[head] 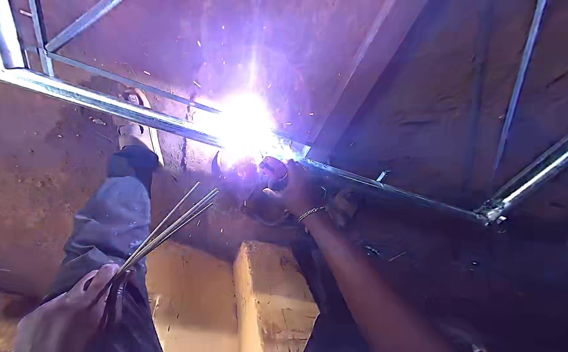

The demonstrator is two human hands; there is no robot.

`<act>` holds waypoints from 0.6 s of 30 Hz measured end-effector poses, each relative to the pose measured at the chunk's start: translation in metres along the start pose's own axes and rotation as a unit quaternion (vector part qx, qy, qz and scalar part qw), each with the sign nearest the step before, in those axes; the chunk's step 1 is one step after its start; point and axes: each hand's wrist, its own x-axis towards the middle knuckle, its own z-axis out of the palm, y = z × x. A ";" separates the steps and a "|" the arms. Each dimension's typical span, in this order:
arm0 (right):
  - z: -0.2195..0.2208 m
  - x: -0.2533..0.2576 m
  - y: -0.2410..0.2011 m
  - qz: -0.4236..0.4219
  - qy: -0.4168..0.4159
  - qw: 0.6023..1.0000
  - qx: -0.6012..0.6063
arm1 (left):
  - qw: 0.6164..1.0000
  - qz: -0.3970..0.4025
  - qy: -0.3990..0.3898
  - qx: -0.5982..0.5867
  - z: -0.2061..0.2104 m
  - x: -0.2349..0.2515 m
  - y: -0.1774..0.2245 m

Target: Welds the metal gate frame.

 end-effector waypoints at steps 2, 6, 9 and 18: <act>0.000 0.000 0.000 0.004 0.002 1.000 0.018 | 1.000 0.005 0.001 0.006 0.000 0.000 0.000; -0.004 -0.001 -0.001 0.008 -0.011 1.000 0.022 | 0.999 0.003 -0.029 0.030 -0.010 0.003 0.006; -0.004 0.001 0.000 0.009 -0.013 1.000 0.023 | 0.998 0.001 -0.042 0.038 -0.012 0.003 0.008; -0.001 0.001 0.000 0.002 0.000 1.000 0.017 | 0.999 0.010 -0.017 0.038 -0.009 0.003 0.007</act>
